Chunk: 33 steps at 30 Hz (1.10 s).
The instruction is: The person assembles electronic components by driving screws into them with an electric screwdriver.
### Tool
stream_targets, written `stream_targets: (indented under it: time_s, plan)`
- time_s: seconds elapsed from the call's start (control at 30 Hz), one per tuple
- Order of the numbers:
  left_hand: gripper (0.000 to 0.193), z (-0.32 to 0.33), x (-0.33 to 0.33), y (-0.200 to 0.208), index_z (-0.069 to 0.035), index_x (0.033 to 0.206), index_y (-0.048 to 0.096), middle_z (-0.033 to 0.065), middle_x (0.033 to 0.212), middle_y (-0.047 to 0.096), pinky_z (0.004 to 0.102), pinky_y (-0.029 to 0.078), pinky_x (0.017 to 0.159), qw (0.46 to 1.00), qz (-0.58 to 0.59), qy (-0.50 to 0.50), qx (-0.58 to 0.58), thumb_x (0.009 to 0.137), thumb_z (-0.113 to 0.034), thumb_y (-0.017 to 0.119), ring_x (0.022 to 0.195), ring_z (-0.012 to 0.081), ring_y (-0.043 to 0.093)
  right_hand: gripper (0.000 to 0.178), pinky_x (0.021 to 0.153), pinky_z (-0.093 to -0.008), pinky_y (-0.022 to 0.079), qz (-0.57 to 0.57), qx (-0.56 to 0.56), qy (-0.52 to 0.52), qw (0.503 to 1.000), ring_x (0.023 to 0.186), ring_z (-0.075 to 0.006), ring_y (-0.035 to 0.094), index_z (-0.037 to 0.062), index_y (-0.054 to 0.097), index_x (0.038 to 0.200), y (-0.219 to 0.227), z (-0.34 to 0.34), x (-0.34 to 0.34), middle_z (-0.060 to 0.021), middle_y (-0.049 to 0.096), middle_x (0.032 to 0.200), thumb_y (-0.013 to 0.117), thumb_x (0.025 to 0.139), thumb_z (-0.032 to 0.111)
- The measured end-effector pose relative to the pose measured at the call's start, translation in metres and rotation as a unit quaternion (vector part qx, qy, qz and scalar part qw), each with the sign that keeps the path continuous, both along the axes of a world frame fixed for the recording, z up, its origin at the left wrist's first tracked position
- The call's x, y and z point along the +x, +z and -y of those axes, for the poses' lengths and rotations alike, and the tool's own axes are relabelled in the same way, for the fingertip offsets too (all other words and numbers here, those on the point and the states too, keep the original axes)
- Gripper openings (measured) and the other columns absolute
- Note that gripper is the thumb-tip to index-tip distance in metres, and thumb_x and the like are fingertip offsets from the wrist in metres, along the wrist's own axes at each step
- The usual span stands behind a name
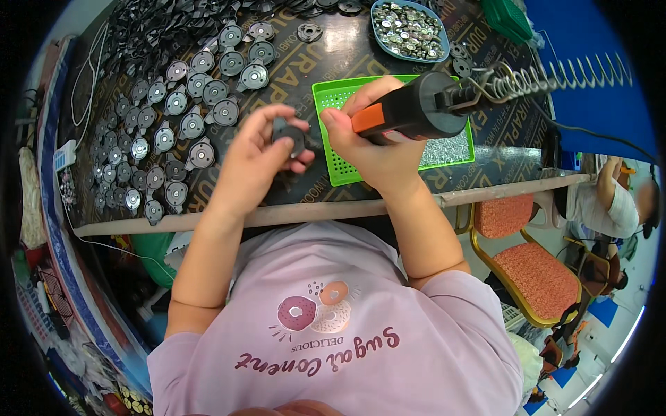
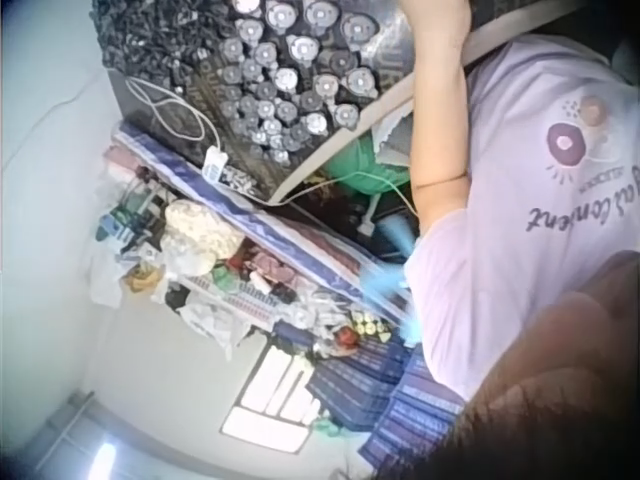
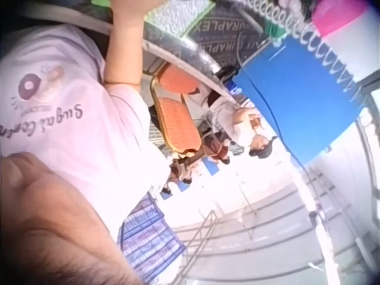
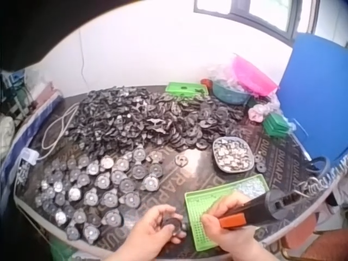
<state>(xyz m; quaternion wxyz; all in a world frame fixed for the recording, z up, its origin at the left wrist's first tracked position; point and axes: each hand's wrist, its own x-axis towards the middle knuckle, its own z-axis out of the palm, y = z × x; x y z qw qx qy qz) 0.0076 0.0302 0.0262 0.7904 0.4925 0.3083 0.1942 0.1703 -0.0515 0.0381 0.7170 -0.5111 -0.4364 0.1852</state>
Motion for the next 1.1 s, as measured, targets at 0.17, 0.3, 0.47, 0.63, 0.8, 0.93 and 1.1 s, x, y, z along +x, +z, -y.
stream_targets:
  time_s: [0.17, 0.3, 0.47, 0.63, 0.8, 0.93, 1.1]
  plan:
    - [0.035, 0.024, -0.009, -0.024, -0.003, 0.125, 0.043, 0.011, 0.116, 0.057, 0.0257, 0.055, 0.073, 0.996, -0.007, -0.008, -0.092, 0.09, 0.003, 0.046, 0.093, 0.0194, 0.065, 0.027, 0.054, -0.0208, 0.045, -0.017, 0.0, 0.0, 1.0, 0.06, -0.0077, 0.055, 0.0046, 0.052, 0.082, -0.003, -0.001, 0.001, -0.0028, 0.057, 0.07, 0.073, 0.071, -0.008]
    - [0.037, 0.025, -0.01, -0.03, -0.002, 0.126, 0.042, 0.0107, 0.115, 0.058, 0.0271, 0.056, 0.074, 0.993, 0.008, 0.005, -0.116, 0.09, 0.003, 0.047, 0.094, 0.0197, 0.065, 0.029, 0.054, -0.0216, 0.046, -0.018, 0.009, -0.004, 1.0, 0.06, -0.0091, 0.056, 0.0047, 0.051, 0.083, 0.0, -0.002, 0.002, -0.004, 0.058, 0.072, 0.073, 0.071, -0.009]
    - [0.037, 0.024, -0.009, -0.032, -0.002, 0.127, 0.042, 0.0109, 0.114, 0.058, 0.0268, 0.057, 0.072, 0.993, 0.005, 0.007, -0.115, 0.09, 0.002, 0.047, 0.091, 0.0197, 0.065, 0.026, 0.049, -0.0251, 0.048, -0.089, 0.036, 0.013, 0.995, 0.055, -0.0122, 0.056, 0.005, 0.048, 0.084, 0.008, -0.001, 0.004, -0.0059, 0.056, 0.07, 0.068, 0.076, -0.009]
    - [0.037, 0.024, -0.008, -0.031, -0.002, 0.126, 0.042, 0.0115, 0.113, 0.058, 0.0259, 0.057, 0.069, 0.994, 0.002, 0.007, -0.106, 0.09, 0.002, 0.048, 0.088, 0.0193, 0.066, 0.018, 0.055, -0.0343, 0.049, -0.133, 0.12, 0.135, 0.975, 0.054, -0.0185, 0.053, 0.006, 0.043, 0.088, 0.025, 0.005, 0.008, -0.009, 0.052, 0.067, 0.059, 0.086, -0.001]
    - [0.036, 0.025, -0.008, -0.035, -0.002, 0.126, 0.042, 0.0108, 0.111, 0.058, 0.0248, 0.057, 0.068, 0.994, 0.01, 0.002, -0.106, 0.091, 0.001, 0.049, 0.087, 0.0164, 0.065, 0.024, 0.056, -0.0345, 0.047, -0.114, 0.101, 0.194, 0.969, 0.056, -0.0179, 0.052, 0.0086, 0.047, 0.087, 0.027, 0.0, -0.024, -0.005, 0.051, 0.066, 0.068, 0.086, 0.022]
    - [0.035, 0.024, -0.007, -0.03, 0.0, 0.124, 0.042, 0.0108, 0.105, 0.057, 0.0245, 0.056, 0.065, 0.993, 0.018, 0.019, -0.117, 0.09, 0.003, 0.048, 0.083, 0.0169, 0.065, 0.029, 0.056, -0.0311, 0.049, -0.096, 0.131, 0.209, 0.964, 0.056, -0.0145, 0.053, 0.0065, 0.044, 0.085, 0.018, -0.01, -0.034, -0.0057, 0.054, 0.066, 0.07, 0.077, -0.004]
    - [0.033, 0.024, -0.006, -0.033, 0.001, 0.123, 0.042, 0.0109, 0.101, 0.059, 0.0243, 0.056, 0.063, 0.993, 0.014, 0.016, -0.112, 0.09, 0.003, 0.048, 0.08, 0.016, 0.065, 0.029, 0.057, -0.0287, 0.049, -0.096, 0.103, 0.188, 0.972, 0.057, -0.0131, 0.053, 0.0064, 0.044, 0.083, 0.014, -0.013, -0.038, -0.0056, 0.055, 0.067, 0.071, 0.075, -0.004]
